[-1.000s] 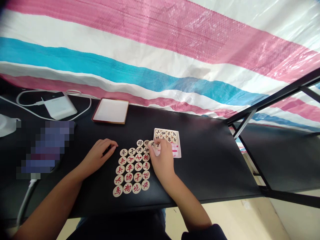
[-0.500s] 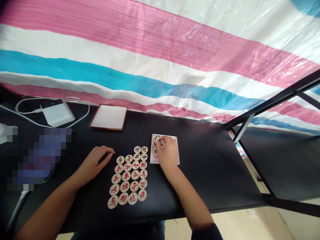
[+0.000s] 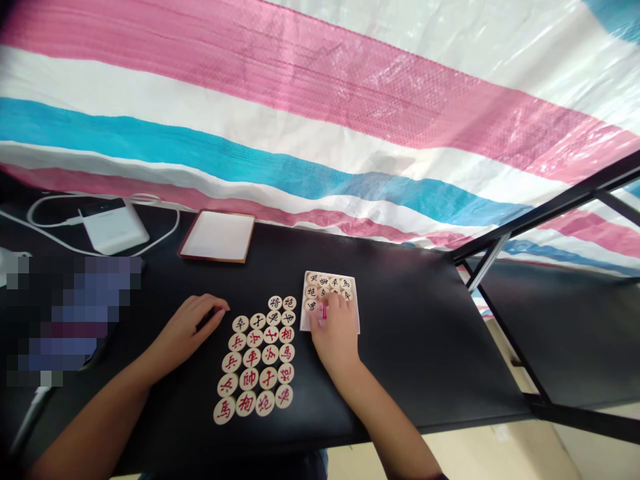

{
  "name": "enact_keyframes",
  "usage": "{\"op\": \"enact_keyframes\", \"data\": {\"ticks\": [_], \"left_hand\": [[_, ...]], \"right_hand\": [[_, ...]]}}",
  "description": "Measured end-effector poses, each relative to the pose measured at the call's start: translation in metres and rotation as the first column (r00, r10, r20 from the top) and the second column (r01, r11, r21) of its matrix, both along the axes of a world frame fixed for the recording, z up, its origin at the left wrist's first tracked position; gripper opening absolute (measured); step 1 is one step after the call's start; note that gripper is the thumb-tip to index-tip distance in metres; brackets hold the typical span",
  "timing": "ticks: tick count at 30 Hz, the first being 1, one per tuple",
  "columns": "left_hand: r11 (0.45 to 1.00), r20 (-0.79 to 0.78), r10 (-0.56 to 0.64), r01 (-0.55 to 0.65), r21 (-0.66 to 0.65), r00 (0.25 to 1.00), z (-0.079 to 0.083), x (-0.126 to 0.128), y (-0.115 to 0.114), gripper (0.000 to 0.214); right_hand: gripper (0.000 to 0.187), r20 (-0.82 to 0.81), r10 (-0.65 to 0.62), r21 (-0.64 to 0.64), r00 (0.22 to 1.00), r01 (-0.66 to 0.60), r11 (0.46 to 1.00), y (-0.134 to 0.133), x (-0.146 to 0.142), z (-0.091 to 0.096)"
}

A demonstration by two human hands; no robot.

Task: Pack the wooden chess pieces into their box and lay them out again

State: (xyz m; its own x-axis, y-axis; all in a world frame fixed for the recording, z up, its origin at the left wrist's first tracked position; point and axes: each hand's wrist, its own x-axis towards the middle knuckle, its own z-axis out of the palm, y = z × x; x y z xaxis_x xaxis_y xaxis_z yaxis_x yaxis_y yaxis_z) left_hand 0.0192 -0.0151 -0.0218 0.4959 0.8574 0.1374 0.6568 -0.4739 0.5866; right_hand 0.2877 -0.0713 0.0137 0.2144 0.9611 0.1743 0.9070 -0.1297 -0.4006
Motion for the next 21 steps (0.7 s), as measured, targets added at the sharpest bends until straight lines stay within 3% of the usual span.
{"op": "enact_keyframes", "data": {"ticks": [7,13,17,21], "left_hand": [[1.000,-0.003,-0.007,0.007,-0.006,1.000,0.000,0.001,0.000,0.019],[1.000,0.003,-0.004,0.004,-0.001,1.000,0.000,0.001,0.001,0.018],[1.000,0.006,-0.007,0.007,-0.001,1.000,0.000,0.000,0.001,0.018],[1.000,0.010,-0.006,0.006,0.006,1.000,-0.001,0.000,0.000,0.018]], "right_hand": [[0.018,0.026,-0.004,-0.040,1.000,0.005,0.999,0.000,-0.005,-0.007],[0.019,-0.034,0.002,0.011,0.999,-0.001,1.000,-0.002,0.006,0.002],[0.020,-0.026,-0.114,0.084,0.993,0.116,0.990,0.019,0.015,0.002],[0.022,0.009,-0.121,0.138,0.993,0.119,0.983,0.037,0.016,-0.005]]}}
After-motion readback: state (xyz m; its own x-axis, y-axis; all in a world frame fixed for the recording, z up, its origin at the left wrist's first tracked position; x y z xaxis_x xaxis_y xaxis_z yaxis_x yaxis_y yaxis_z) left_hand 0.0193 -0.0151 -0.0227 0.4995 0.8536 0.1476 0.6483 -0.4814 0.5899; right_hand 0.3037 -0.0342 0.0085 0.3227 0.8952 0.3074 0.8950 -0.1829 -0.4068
